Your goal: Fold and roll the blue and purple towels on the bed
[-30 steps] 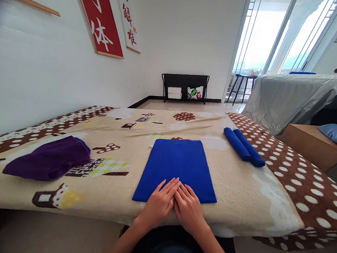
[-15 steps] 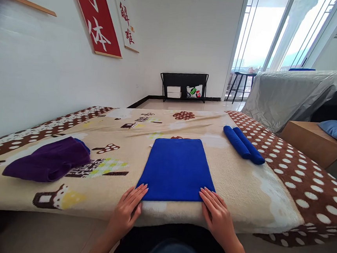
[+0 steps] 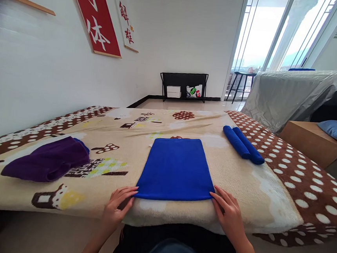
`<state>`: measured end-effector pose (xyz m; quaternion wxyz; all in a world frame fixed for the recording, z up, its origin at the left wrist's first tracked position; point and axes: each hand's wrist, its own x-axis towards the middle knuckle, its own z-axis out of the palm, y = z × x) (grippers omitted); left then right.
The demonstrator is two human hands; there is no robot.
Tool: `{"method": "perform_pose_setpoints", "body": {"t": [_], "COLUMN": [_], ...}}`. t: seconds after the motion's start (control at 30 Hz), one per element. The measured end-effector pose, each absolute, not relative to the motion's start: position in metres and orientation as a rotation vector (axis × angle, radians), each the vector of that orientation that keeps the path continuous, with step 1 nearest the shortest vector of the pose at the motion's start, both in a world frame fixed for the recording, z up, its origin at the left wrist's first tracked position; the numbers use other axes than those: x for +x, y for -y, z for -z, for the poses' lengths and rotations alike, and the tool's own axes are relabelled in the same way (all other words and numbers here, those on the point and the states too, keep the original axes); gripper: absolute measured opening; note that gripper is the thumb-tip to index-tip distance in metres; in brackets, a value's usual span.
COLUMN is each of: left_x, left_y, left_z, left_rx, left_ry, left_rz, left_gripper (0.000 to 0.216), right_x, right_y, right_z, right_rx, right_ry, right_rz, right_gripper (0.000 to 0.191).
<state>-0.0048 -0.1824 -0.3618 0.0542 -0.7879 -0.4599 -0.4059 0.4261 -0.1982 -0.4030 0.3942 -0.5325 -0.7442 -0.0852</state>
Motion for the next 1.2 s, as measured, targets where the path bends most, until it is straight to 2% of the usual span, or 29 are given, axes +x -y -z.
{"method": "perform_pose_setpoints", "body": {"t": [0.3, 0.47, 0.6, 0.7, 0.83, 0.97, 1.2], "left_x": [-0.023, -0.028, -0.016, -0.003, 0.006, 0.009, 0.020], "left_y": [0.187, 0.195, 0.189, 0.183, 0.182, 0.187, 0.192], "left_z": [0.353, 0.342, 0.341, 0.345, 0.355, 0.362, 0.360], "left_rx": [-2.498, -2.666, -2.652, -2.505, -2.344, -2.270, -2.259], "left_ry": [1.364, 1.352, 1.557, 1.784, 1.894, 1.854, 1.607], "left_rz": [1.133, 1.136, 1.119, 1.019, 0.924, 0.973, 1.045], "left_gripper": [0.020, 0.016, 0.011, 0.014, 0.011, 0.006, 0.020], "right_x": [0.435, 0.437, 0.430, 0.424, 0.418, 0.416, 0.420], "right_y": [0.205, 0.218, 0.214, 0.205, 0.199, 0.200, 0.206], "right_z": [0.391, 0.379, 0.378, 0.385, 0.397, 0.402, 0.410], "right_rx": [-1.277, -1.268, -1.368, -1.449, -1.512, -1.462, -1.256], "right_ry": [1.921, 1.988, 1.909, 1.841, 1.783, 1.691, 1.759], "right_rz": [0.172, -0.063, -0.160, -0.086, 0.101, 0.224, 0.462], "right_gripper": [0.021, 0.016, 0.019, 0.024, 0.019, 0.016, 0.016]}}
